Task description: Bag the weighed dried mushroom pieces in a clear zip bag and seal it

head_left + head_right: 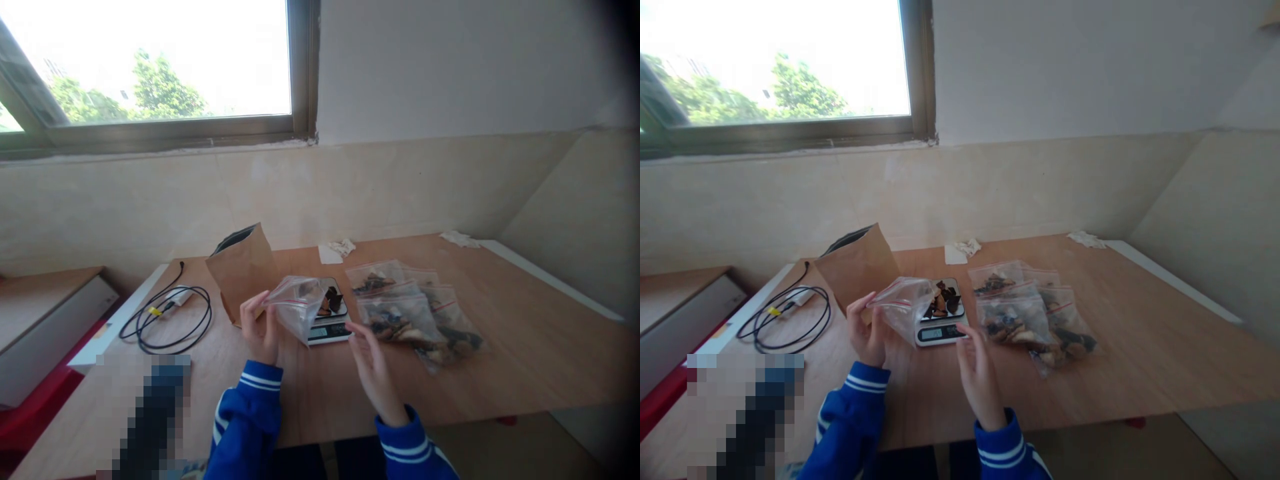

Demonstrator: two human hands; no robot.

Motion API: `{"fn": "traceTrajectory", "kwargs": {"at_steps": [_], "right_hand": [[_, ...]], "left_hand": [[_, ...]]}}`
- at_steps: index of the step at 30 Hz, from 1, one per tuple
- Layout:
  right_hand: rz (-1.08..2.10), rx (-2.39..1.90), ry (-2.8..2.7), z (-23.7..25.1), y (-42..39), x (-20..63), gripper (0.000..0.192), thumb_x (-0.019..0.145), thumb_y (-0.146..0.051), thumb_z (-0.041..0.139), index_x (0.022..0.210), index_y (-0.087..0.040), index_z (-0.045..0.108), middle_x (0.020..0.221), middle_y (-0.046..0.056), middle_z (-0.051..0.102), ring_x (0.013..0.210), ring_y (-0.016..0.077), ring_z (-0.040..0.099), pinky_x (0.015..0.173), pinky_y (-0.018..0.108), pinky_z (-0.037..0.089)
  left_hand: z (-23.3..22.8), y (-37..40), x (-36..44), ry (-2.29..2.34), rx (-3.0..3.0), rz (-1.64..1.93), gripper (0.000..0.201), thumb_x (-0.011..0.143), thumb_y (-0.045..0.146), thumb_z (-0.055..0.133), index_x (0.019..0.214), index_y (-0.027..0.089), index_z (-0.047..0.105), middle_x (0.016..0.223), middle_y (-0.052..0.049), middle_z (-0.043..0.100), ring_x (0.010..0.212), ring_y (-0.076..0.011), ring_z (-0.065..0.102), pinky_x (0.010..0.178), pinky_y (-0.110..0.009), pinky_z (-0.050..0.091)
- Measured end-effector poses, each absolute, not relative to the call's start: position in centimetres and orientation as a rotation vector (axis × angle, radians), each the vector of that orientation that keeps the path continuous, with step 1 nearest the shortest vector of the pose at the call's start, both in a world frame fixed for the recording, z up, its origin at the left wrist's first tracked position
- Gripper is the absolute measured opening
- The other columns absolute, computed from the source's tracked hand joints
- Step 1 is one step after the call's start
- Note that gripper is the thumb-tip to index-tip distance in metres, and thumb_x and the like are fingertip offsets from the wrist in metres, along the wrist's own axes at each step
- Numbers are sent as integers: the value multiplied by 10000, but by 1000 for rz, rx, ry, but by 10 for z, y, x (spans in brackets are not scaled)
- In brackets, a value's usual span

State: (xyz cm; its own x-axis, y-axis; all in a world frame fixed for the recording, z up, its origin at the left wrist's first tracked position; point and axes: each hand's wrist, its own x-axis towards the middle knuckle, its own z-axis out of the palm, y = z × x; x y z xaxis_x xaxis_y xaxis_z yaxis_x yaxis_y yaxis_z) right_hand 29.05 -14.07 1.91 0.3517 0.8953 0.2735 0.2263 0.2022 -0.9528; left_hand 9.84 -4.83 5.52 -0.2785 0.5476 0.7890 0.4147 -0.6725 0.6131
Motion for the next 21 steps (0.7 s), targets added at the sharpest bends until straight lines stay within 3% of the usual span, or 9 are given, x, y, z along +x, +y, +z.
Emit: {"fn": "traceTrajectory", "kwargs": {"at_steps": [6, 12, 21], "right_hand": [[287, -1386, -1440, 3, -106, 302, 302, 924, -347, 422, 1152, -225, 578, 1157, 112, 570, 1130, 245, 526, 995, 460, 420], [100, -1483, -1705, 15, -61, 305, 356, 908, -317, 448, 1241, -238, 547, 1292, 129, 449, 1242, 280, 433, 1042, 491, 373], [44, -1492, -1832, 3, -43, 308, 225, 879, -348, 539, 1014, -215, 661, 1140, 123, 547, 1105, 280, 539, 962, 455, 449]], "left_hand": [[24, -35, 108, 1289, 1540, 2128, 353, 869, 344, 536, 1183, 189, 578, 1062, -83, 531, 1004, -205, 544, 914, -378, 438], [12, -31, 101, 1400, 1450, 2079, 374, 874, 393, 512, 1178, 194, 601, 1058, -80, 515, 1001, -210, 544, 905, -366, 444], [16, -35, 108, 1238, 1213, 2013, 373, 896, 418, 457, 1107, 157, 619, 1086, -103, 628, 1041, -218, 582, 956, -387, 423]]}}
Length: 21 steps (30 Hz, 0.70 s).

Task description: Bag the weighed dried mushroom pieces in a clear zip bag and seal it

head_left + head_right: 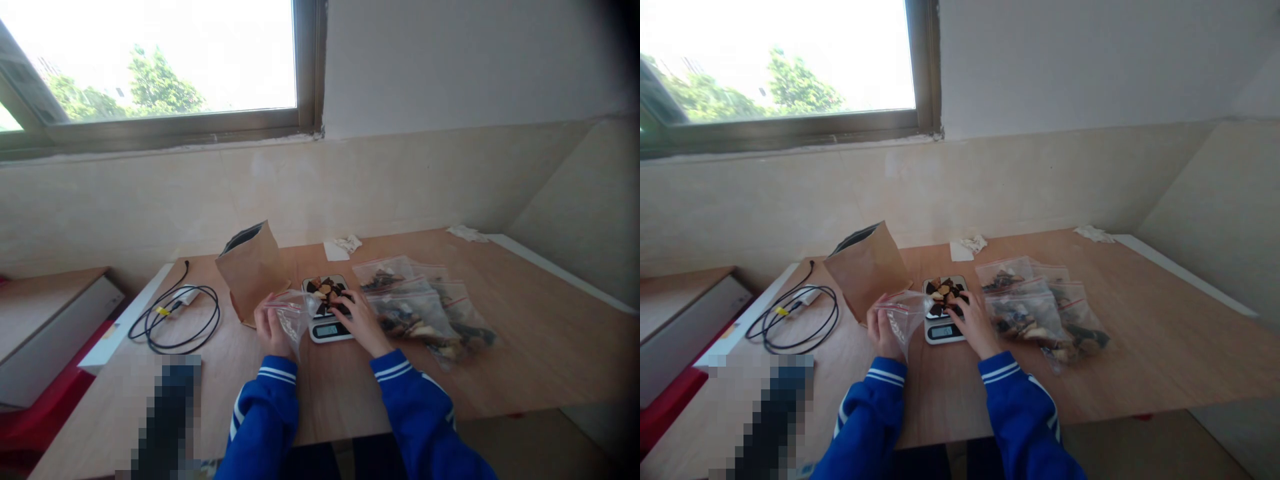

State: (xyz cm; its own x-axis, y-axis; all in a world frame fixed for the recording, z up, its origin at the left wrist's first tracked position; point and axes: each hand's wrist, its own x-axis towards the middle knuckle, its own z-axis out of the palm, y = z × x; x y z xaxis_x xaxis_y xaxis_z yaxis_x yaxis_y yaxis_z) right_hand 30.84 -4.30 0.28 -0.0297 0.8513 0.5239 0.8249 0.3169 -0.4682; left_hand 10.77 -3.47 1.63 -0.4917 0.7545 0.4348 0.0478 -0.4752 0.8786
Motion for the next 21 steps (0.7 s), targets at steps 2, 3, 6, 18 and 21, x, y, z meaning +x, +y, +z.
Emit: {"fn": "traceTrajectory", "kwargs": {"at_steps": [2, 3, 6, 18, 21], "right_hand": [[70, -1466, -1833, 1, -42, 311, 208, 882, -344, 538, 988, -220, 667, 1116, 114, 566, 1068, 267, 564, 939, 439, 466], [83, -1446, -1834, 0, -42, 313, 200, 883, -338, 537, 984, -225, 667, 1105, 108, 575, 1053, 261, 573, 930, 433, 471], [99, -1387, -1822, -3, -41, 318, 180, 888, -302, 528, 964, -237, 677, 1057, 90, 604, 1014, 248, 591, 907, 416, 483], [293, -1270, -1561, 29, -45, 317, 201, 887, -309, 508, 875, -205, 680, 904, 73, 674, 883, 226, 621, 811, 374, 497], [465, -1207, -1504, 60, -53, 300, 213, 861, -362, 551, 913, -199, 677, 921, 64, 692, 846, 210, 642, 761, 338, 518]], "left_hand": [[18, -35, 110, 1191, 1152, 2006, 363, 897, 412, 454, 1092, 153, 619, 1064, -97, 650, 1021, -214, 598, 942, -379, 432], [20, -35, 111, 1169, 1127, 2016, 355, 897, 408, 455, 1087, 157, 618, 1067, -94, 652, 1019, -211, 602, 941, -375, 434], [23, -36, 113, 1099, 1081, 2061, 340, 895, 401, 458, 1095, 174, 611, 1106, -90, 646, 1044, -212, 600, 956, -377, 429], [24, -38, 118, 1003, 1176, 2069, 433, 885, 469, 428, 1172, 170, 553, 1212, -136, 608, 1132, -256, 573, 1003, -446, 411], [23, -39, 117, 983, 1236, 2067, 467, 876, 499, 429, 1176, 162, 552, 1213, -146, 607, 1139, -270, 569, 995, -457, 421]]}}
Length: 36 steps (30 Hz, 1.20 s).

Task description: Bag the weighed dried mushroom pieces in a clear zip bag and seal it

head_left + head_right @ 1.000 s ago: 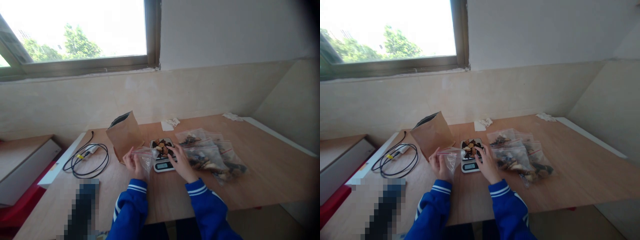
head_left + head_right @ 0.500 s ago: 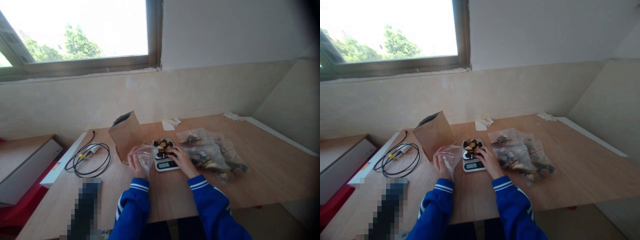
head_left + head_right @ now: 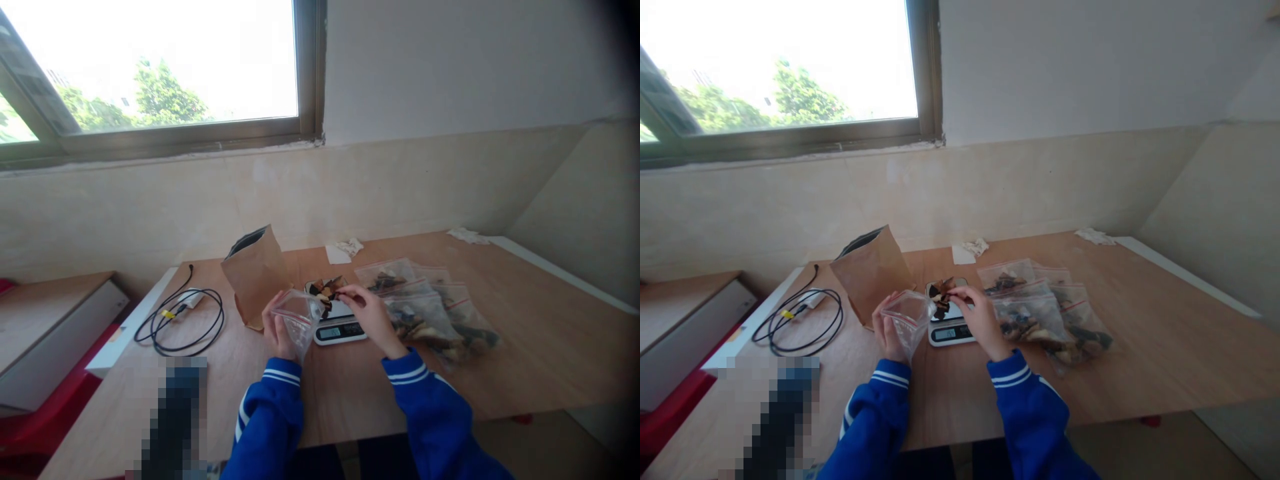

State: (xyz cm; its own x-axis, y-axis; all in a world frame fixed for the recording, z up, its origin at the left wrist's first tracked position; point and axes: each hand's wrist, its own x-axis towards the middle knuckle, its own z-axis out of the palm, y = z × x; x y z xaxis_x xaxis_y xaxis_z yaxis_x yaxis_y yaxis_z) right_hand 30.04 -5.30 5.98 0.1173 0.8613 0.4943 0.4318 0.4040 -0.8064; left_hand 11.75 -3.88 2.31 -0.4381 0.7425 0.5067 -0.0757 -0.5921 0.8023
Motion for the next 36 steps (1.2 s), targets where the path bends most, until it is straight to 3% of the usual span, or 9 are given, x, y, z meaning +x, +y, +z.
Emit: {"fn": "traceTrajectory", "kwargs": {"at_steps": [3, 9, 13, 17, 25, 28, 33, 36], "right_hand": [[601, -1117, -1658, 90, -62, 282, 209, 854, -365, 571, 955, -221, 684, 945, 40, 699, 845, 190, 651, 760, 311, 524], [463, -1079, -2091, 117, -70, 267, 217, 891, -236, 535, 1036, -272, 692, 972, 35, 683, 922, 194, 630, 835, 330, 495], [447, -1061, -2087, 124, -73, 261, 361, 896, -240, 528, 1248, -309, 569, 1117, 27, 659, 1031, 199, 607, 913, 354, 474], [491, -1013, -1994, 129, -73, 254, 422, 898, -326, 534, 1315, -280, 498, 1202, 44, 624, 1108, 193, 579, 959, 347, 459], [237, -1235, -1645, 65, -30, 287, 336, 955, -365, 366, 1162, -233, 595, 1164, 93, 617, 1118, 217, 567, 976, 399, 451], [139, -1362, -1745, 34, -19, 291, 378, 922, -382, 433, 1239, -216, 554, 1269, 135, 545, 1211, 251, 503, 1010, 448, 418], [117, -1406, -2111, 16, -4, 272, 606, 856, -396, 558, 1409, -229, 378, 1508, 160, 270, 1394, 292, 261, 1087, 489, 299], [65, -1404, -2187, 14, 11, 261, 623, 832, -339, 602, 1399, -187, 393, 1486, 187, 313, 1390, 300, 262, 1091, 498, 278]], "left_hand": [[23, -41, 116, 951, 1324, 2050, 506, 860, 532, 442, 1177, 154, 554, 1204, -153, 611, 1131, -286, 575, 986, -475, 428], [22, -46, 112, 938, 1384, 2050, 519, 883, 524, 398, 1190, 139, 561, 1212, -164, 609, 1109, -295, 586, 976, -497, 433], [21, -48, 111, 918, 1417, 2042, 504, 885, 504, 412, 1185, 128, 563, 1216, -168, 609, 1130, -301, 573, 997, -512, 410], [20, -47, 112, 904, 1381, 2065, 505, 882, 509, 411, 1177, 129, 565, 1214, -170, 609, 1123, -301, 581, 975, -498, 433], [18, -40, 108, 947, 1353, 2147, 457, 901, 461, 374, 1149, 135, 578, 1188, -155, 619, 1111, -279, 582, 1000, -481, 407], [18, -38, 109, 979, 1292, 2160, 472, 899, 479, 363, 1141, 136, 578, 1196, -158, 613, 1118, -278, 578, 997, -468, 410], [19, -38, 108, 968, 1271, 2166, 419, 907, 419, 370, 1131, 134, 580, 1192, -151, 613, 1115, -265, 575, 994, -466, 412], [19, -38, 108, 990, 1250, 2167, 410, 911, 407, 361, 1119, 131, 582, 1191, -151, 613, 1105, -259, 581, 982, -455, 422]]}}
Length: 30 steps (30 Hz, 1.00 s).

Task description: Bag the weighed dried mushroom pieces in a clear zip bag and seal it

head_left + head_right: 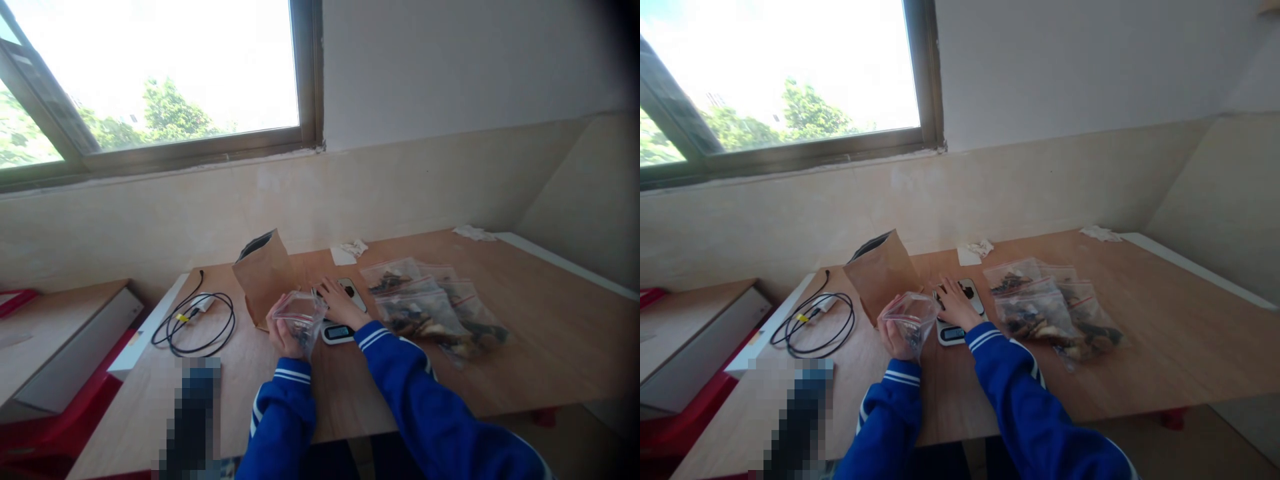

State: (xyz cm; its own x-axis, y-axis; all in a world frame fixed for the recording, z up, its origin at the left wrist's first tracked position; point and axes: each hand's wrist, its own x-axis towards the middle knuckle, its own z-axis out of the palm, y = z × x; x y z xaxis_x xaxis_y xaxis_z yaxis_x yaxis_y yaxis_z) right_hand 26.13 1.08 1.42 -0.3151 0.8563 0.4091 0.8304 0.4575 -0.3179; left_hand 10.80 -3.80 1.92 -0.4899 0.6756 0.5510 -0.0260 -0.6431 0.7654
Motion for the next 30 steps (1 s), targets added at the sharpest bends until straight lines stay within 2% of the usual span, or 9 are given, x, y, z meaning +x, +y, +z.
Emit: {"fn": "traceTrajectory", "kwargs": {"at_steps": [3, 5, 11, 17, 25, 27, 30], "right_hand": [[40, -1412, -2176, 10, 21, 259, 460, 851, -272, 578, 1289, -147, 515, 1325, 178, 514, 1278, 272, 427, 1056, 456, 333], [28, -1413, -2148, 9, 24, 260, 329, 886, -247, 523, 1196, -151, 578, 1195, 149, 594, 1159, 246, 517, 1005, 419, 385], [-13, -1397, -2091, 13, 20, 263, 152, 900, -236, 508, 940, -178, 643, 960, 91, 611, 969, 229, 569, 879, 363, 434], [15, -1350, -1994, 21, 28, 263, 186, 932, -264, 447, 934, -186, 616, 944, 70, 578, 903, 197, 572, 828, 314, 443], [420, -1080, -1338, 76, 20, 247, 367, 925, -505, 378, 857, -195, 563, 827, 44, 620, 776, 174, 578, 732, 284, 467], [532, -1002, -1304, 93, 10, 237, 405, 935, -525, 333, 871, -200, 565, 796, 34, 608, 723, 159, 563, 670, 264, 469], [606, -913, -1370, 106, -3, 220, 428, 955, -514, 281, 903, -210, 578, 858, 40, 598, 778, 156, 558, 693, 259, 473]], "left_hand": [[19, -38, 108, 1003, 1228, 2175, 406, 912, 400, 359, 1113, 128, 584, 1179, -152, 621, 1104, -258, 582, 984, -454, 419], [20, -38, 109, 1012, 1230, 2170, 390, 913, 391, 368, 1111, 137, 588, 1176, -145, 624, 1099, -250, 585, 986, -448, 418], [24, -40, 111, 1020, 1275, 2165, 388, 918, 397, 371, 1110, 148, 597, 1156, -131, 634, 1068, -241, 598, 965, -430, 431], [24, -40, 109, 1043, 1303, 2158, 385, 922, 394, 366, 1089, 138, 601, 1155, -134, 635, 1076, -240, 592, 964, -426, 427], [19, -38, 103, 1040, 1377, 2106, 376, 929, 370, 370, 1118, 133, 592, 1179, -136, 628, 1092, -241, 583, 984, -434, 409], [20, -39, 104, 1033, 1386, 2099, 375, 929, 365, 370, 1127, 131, 588, 1183, -137, 626, 1092, -240, 583, 983, -433, 413], [19, -39, 106, 1007, 1378, 2099, 379, 923, 378, 378, 1127, 135, 585, 1181, -137, 625, 1089, -246, 587, 977, -438, 421]]}}
